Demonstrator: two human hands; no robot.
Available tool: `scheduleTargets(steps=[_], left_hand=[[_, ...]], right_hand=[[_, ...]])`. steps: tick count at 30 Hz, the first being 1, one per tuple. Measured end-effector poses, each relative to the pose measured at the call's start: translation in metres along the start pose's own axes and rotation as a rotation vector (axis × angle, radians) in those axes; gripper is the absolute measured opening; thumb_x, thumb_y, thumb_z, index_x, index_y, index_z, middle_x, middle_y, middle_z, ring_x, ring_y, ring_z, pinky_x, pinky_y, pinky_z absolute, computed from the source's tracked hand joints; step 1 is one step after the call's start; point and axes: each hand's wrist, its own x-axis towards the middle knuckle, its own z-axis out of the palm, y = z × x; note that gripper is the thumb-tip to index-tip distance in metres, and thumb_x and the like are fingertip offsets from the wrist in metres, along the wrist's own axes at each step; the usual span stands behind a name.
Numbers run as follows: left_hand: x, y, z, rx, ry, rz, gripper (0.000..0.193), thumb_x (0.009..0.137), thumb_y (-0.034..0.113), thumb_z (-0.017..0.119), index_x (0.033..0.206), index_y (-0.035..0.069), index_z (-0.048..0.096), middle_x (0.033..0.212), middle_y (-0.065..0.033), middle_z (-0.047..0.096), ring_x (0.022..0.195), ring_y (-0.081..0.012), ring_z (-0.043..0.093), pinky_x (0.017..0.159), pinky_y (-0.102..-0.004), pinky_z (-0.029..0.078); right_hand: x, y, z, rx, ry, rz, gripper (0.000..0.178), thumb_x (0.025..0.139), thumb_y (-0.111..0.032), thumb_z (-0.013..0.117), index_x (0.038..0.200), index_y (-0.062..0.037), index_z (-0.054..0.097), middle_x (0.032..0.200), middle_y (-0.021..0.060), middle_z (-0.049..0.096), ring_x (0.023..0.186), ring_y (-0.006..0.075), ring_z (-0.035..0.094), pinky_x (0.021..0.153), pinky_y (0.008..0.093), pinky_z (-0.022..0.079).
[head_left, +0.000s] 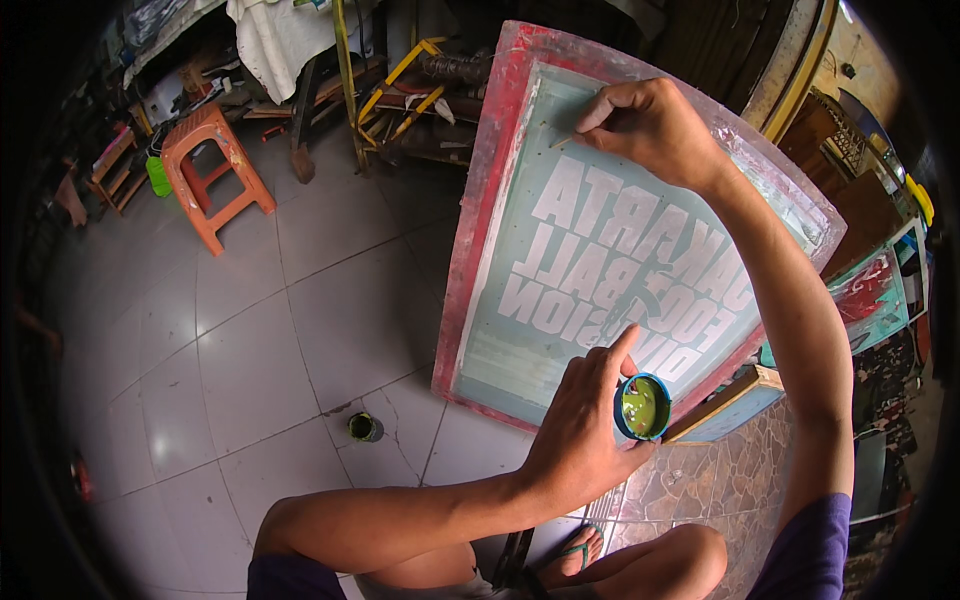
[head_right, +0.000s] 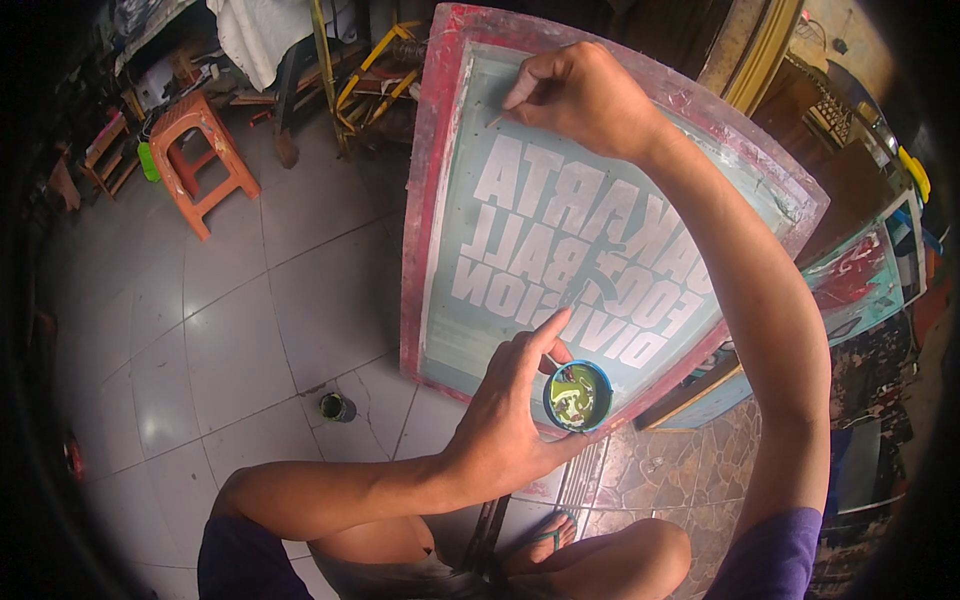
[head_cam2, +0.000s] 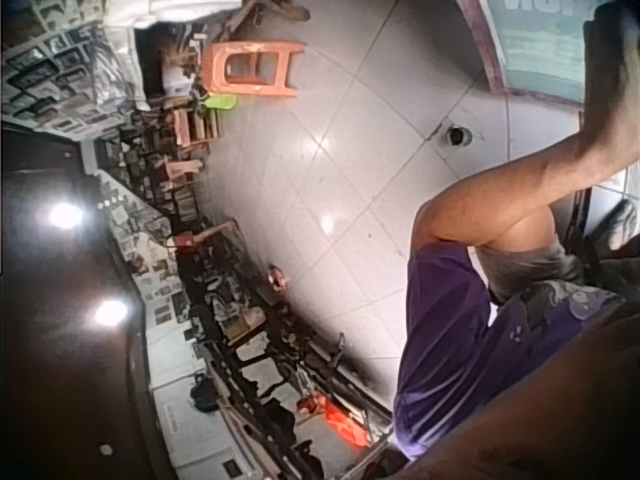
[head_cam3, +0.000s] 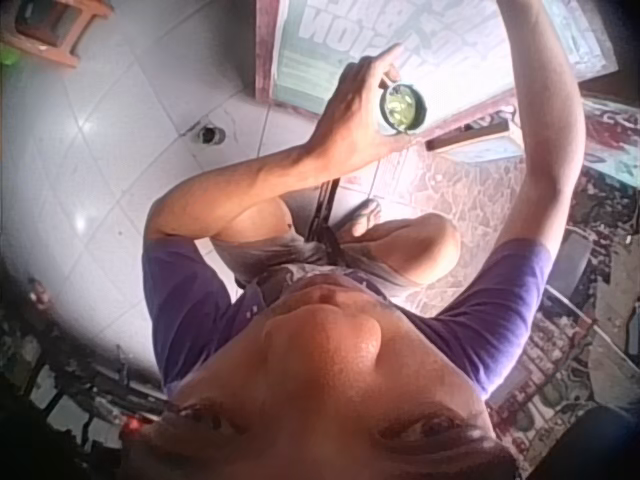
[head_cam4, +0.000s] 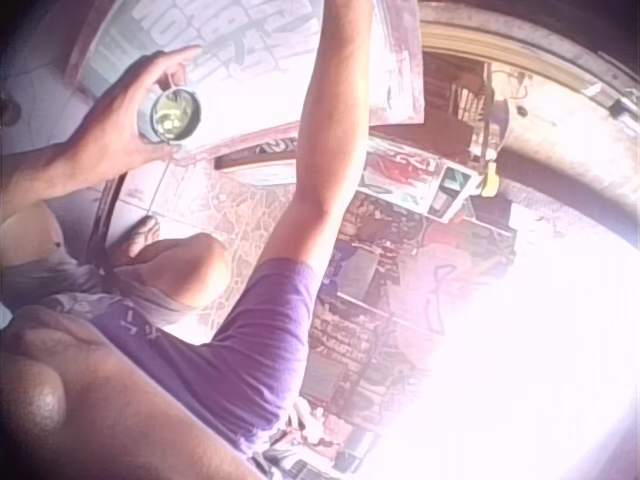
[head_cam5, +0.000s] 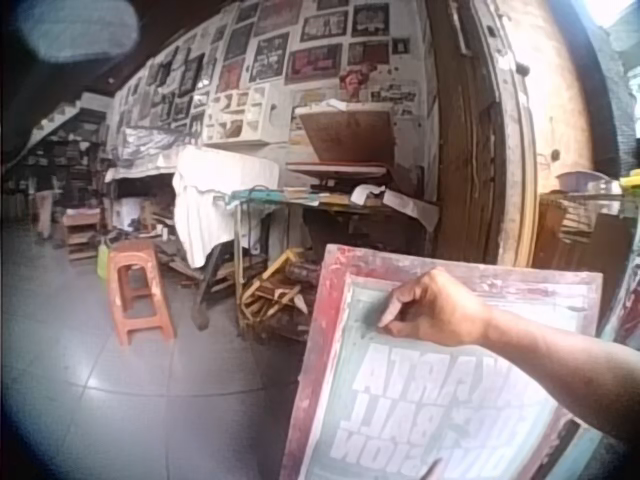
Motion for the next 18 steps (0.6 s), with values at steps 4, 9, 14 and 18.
scheduleTargets(steps=[4,9,14,18], left_hand=[[0.000,0.001,0.000,-0.009,0.000,-0.003,0.108,0.074,0.011,0.092,0.159,-0.003,0.026,0.121,-0.0155,0.054,0.111,-0.0294,0.054,0.102,-0.0430,0.044],[-0.001,0.003,-0.002,-0.022,-0.019,-0.021,0.107,0.074,0.008,0.090,0.159,-0.003,0.025,0.122,-0.0169,0.053,0.113,-0.0323,0.053,0.103,-0.0444,0.043],[-0.001,0.006,-0.004,-0.056,-0.056,-0.049,0.108,0.072,0.001,0.085,0.159,-0.002,0.021,0.125,-0.0199,0.050,0.116,-0.0382,0.052,0.106,-0.0472,0.042],[0.001,0.007,-0.002,-0.065,-0.044,-0.032,0.109,0.073,0.002,0.085,0.160,-0.001,0.020,0.125,-0.0199,0.050,0.117,-0.0383,0.051,0.107,-0.0474,0.041]], right_hand=[[0.000,-0.002,0.000,-0.011,0.000,0.008,0.010,0.087,-0.005,0.079,0.096,-0.0023,0.080,0.093,0.0101,0.079,0.088,0.0200,0.077,0.088,0.0325,0.061],[0.000,-0.002,0.001,-0.019,0.013,-0.013,0.010,0.086,-0.004,0.078,0.096,-0.0020,0.080,0.093,0.0106,0.079,0.088,0.0204,0.077,0.087,0.0325,0.061],[0.001,-0.004,0.001,-0.058,0.012,-0.012,0.011,0.086,-0.005,0.079,0.095,-0.0007,0.080,0.091,0.0105,0.079,0.087,0.0188,0.076,0.087,0.0313,0.060],[-0.010,-0.010,-0.016,0.246,0.091,0.032,0.010,0.087,-0.007,0.080,0.093,0.0002,0.079,0.092,0.0086,0.078,0.088,0.0149,0.074,0.086,0.0291,0.059]])
